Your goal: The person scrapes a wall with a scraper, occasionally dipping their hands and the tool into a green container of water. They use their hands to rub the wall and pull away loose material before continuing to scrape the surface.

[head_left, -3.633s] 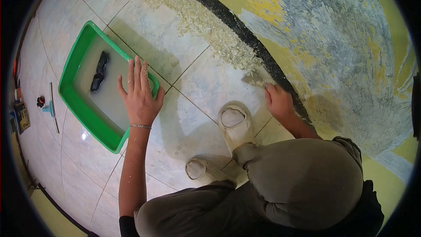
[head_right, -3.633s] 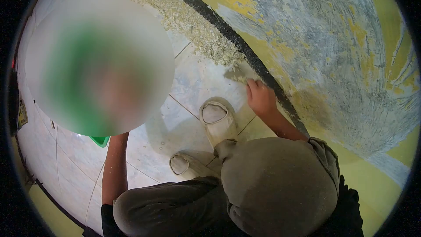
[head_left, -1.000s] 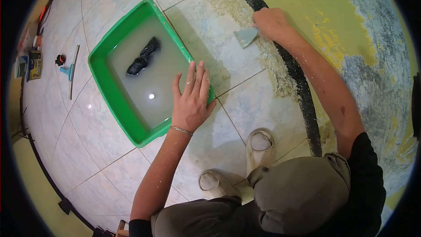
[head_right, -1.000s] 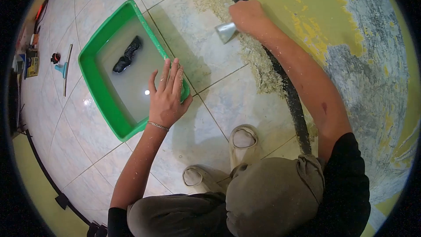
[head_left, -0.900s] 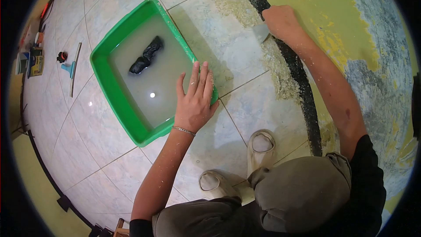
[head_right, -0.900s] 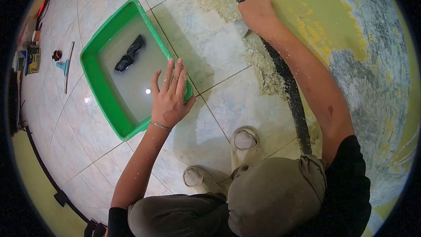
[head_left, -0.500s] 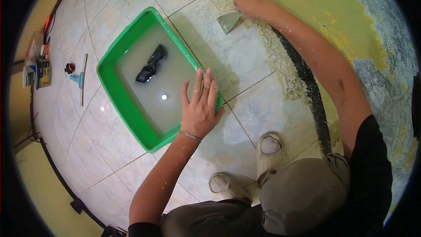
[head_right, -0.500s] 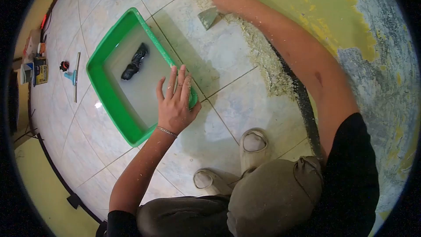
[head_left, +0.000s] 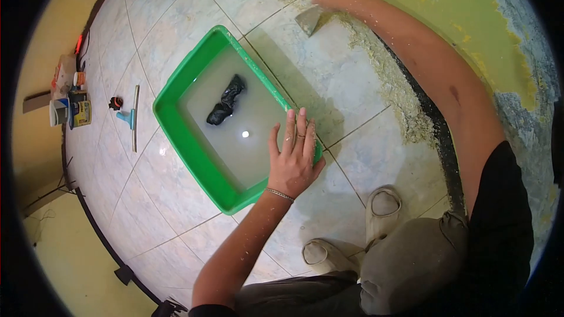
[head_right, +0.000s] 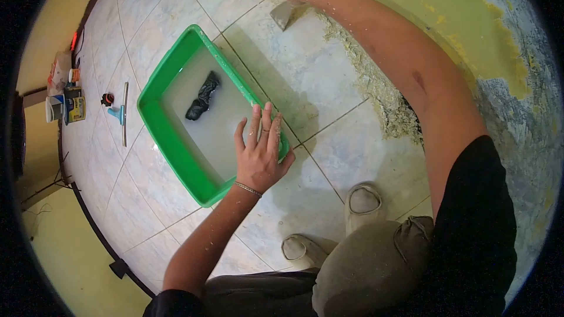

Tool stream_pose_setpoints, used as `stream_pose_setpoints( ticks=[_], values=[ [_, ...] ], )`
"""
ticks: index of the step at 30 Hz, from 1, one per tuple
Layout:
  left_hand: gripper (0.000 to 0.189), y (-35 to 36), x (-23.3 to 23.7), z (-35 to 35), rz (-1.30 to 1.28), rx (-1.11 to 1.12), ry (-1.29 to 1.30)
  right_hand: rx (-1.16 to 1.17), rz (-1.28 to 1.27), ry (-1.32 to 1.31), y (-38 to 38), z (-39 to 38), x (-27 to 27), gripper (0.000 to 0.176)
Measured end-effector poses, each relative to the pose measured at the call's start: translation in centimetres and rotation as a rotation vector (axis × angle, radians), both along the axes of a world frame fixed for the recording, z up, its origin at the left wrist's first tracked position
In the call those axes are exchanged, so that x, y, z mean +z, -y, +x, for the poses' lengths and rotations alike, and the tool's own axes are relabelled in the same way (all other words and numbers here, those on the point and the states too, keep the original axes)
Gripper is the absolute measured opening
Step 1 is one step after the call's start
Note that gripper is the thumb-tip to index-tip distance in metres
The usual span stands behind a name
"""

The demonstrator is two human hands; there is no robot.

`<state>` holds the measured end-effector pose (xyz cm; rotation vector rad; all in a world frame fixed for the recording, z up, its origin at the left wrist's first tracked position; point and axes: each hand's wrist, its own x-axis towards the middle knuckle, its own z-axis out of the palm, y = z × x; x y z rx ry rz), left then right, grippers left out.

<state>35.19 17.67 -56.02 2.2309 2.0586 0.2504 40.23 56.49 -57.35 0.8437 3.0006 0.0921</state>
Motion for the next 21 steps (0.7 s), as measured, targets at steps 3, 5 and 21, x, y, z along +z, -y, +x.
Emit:
stream_pose_setpoints(
  ticks=[3, 5, 21],
  values=[
    [0.07, 0.2, -0.1, 0.1, 0.016, 0.015, -0.003, 0.018, -0.058, 0.08, -1.2, 1.4, -1.4, 0.01],
    [0.071, 0.2, 0.0, -0.1, 0.012, 0.021, -0.003, -0.045, 0.217, 0.299, -0.8, 1.8, -0.1, 0.011],
    [0.079, 0.3, -0.5, -0.3, -0.025, 0.009, 0.007, 0.012, 0.239, 0.236, -5.0, -3.9, -1.3, 0.014]
  ],
)
